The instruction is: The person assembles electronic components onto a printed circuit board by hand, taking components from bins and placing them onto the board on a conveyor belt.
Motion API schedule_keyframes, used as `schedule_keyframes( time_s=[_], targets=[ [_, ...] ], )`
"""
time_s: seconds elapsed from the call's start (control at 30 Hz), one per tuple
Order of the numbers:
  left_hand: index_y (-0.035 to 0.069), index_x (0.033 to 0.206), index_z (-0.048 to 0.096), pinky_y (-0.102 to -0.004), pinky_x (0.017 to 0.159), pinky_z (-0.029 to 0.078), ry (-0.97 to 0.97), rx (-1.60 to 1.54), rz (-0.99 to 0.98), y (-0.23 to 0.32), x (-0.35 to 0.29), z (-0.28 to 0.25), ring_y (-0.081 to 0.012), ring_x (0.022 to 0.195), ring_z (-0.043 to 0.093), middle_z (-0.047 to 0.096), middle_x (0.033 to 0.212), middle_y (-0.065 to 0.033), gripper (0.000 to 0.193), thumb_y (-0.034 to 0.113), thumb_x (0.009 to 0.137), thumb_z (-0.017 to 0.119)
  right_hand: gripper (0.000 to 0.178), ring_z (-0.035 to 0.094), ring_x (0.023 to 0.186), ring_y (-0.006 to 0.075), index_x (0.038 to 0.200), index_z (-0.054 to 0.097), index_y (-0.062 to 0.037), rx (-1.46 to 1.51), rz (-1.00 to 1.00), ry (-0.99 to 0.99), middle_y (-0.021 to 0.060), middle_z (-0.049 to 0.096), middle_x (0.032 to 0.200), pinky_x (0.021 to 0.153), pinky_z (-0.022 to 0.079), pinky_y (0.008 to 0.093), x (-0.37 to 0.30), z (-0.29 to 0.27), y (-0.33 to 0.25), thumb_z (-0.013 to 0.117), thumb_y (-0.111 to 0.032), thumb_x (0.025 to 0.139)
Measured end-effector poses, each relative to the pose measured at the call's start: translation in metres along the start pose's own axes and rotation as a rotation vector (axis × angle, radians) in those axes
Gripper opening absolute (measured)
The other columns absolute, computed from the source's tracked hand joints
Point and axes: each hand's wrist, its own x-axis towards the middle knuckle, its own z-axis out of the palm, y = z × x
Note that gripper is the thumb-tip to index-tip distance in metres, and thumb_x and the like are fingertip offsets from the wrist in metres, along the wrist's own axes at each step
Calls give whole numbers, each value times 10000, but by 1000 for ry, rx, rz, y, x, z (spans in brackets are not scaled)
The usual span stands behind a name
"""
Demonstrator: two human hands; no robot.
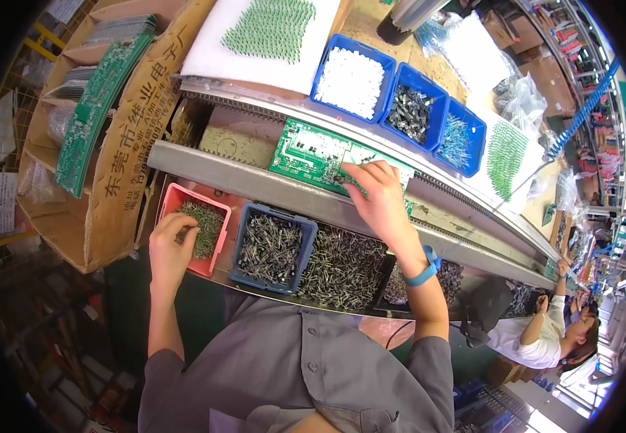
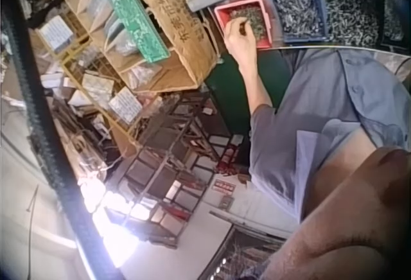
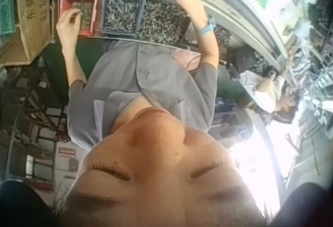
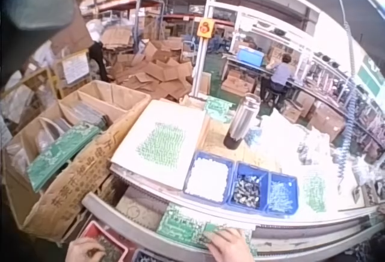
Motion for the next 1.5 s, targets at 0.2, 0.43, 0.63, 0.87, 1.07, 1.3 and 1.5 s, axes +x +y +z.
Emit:
schedule_keyframes(
  time_s=[0.2,0.43,0.63,0.87,1.07,1.3,1.5],
  targets=[
    [-7,888,646,-326,649,497,8,53,-71,-5,-4,1,-237,707,628,638,861,-118,151,-43,742,665,236,575,900,262,985,671,-59,-109,291,76,87,657,934,827,406,367,-63,-79,3,714,-79,755],
    [-12,882,649,-324,634,499,19,46,-2,2,4,1,-241,703,630,647,888,-118,137,-57,752,643,193,650,698,294,933,662,28,-227,993,22,183,672,807,668,506,366,-203,-133,19,680,-70,768],
    [-17,894,653,-304,623,497,56,38,35,8,12,0,-212,692,631,655,867,-119,138,-62,764,637,303,620,772,336,941,654,-10,-329,1078,-200,170,635,809,706,488,412,-272,-95,23,758,-94,669],
    [-14,917,662,-275,654,497,-206,-337,126,65,61,36,-181,739,644,675,859,-105,125,-13,792,649,227,617,663,309,853,626,22,-291,1050,-125,169,624,712,645,483,364,-273,-84,28,717,-43,655],
    [33,870,664,-359,781,474,-340,-280,424,78,106,106,-277,859,592,638,866,-97,83,76,804,641,189,615,708,324,839,616,19,-203,1123,-115,169,631,771,673,479,398,-268,-86,24,701,-27,676],
    [68,870,678,-382,879,383,-340,-99,489,80,110,124,-244,920,534,613,870,-52,75,110,811,656,177,608,642,239,848,610,28,-126,1083,-53,144,622,729,638,487,339,-274,-84,28,684,-1,690],
    [107,834,703,-374,802,373,-288,-97,489,78,110,130,-233,912,550,631,861,-28,72,144,794,656,190,624,687,286,863,612,21,-117,1108,-79,157,631,777,661,489,373,-272,-84,27,688,-7,691]
  ],
)
